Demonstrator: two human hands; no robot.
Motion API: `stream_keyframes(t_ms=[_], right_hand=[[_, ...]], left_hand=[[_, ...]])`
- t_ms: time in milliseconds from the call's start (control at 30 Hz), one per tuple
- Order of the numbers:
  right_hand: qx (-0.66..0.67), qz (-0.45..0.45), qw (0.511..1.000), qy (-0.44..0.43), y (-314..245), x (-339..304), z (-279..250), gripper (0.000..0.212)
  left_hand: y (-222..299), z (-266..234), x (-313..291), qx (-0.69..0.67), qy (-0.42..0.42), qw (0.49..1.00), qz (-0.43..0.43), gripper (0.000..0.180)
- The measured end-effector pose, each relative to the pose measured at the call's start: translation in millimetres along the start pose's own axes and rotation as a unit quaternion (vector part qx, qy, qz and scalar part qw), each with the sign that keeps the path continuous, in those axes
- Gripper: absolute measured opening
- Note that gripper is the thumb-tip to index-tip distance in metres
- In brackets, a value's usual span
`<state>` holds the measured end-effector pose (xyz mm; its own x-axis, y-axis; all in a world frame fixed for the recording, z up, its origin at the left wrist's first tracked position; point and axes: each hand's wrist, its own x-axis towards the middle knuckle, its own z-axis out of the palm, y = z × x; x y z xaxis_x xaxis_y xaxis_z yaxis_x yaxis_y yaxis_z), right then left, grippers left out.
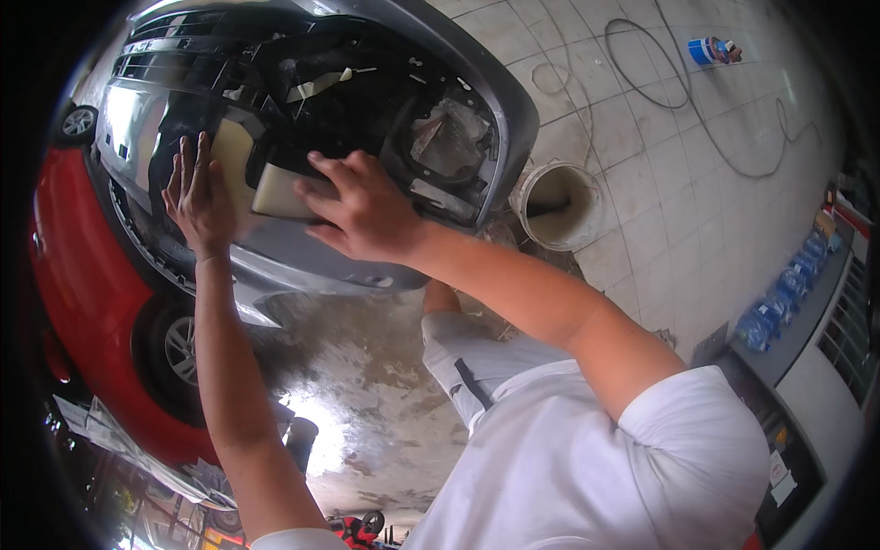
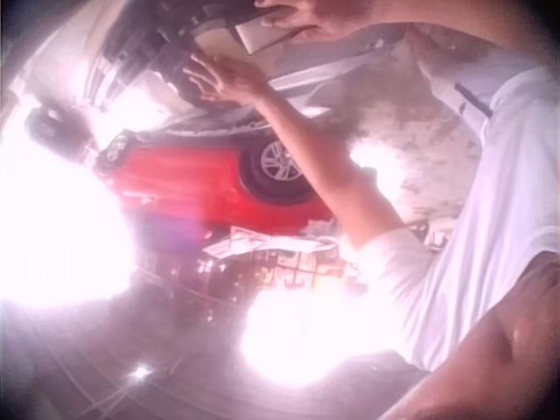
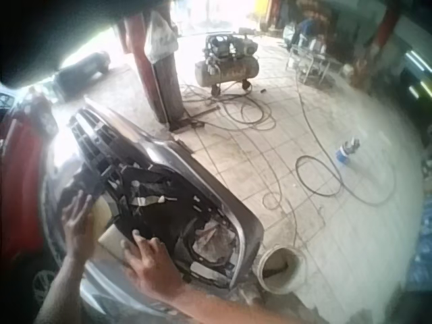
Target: The person scrubs a detached car bumper with a sponge and water, then wipes it with a cloth. The person repeatedly scrubs and wipes different sections of the bumper surface.
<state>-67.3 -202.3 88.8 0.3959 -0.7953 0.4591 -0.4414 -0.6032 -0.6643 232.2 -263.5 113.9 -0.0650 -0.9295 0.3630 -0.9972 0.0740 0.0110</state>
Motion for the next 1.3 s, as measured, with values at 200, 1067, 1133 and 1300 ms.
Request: stream_keyframes(t_ms=[200,1067,1133,1300], right_hand=[[0.007,0.013,1.000,-0.016,3,-32,-10,0.055],[0.000,-0.036,0.999,-0.032,7,-27,-16,0.053],[0.000,-0.015,0.999,-0.042,18,-72,-25,0.053],[-0.008,-0.019,1.000,-0.016,-1,11,-11,0.052]], left_hand=[[3,2,2,0.012,0.011,1.000,0.000,0.046],[5,-4,3,0.002,0.028,0.999,0.015,0.043],[8,-1,8,0.023,0.041,0.999,0.005,0.043],[7,-7,0,0.017,0.024,1.000,-0.007,0.044]])
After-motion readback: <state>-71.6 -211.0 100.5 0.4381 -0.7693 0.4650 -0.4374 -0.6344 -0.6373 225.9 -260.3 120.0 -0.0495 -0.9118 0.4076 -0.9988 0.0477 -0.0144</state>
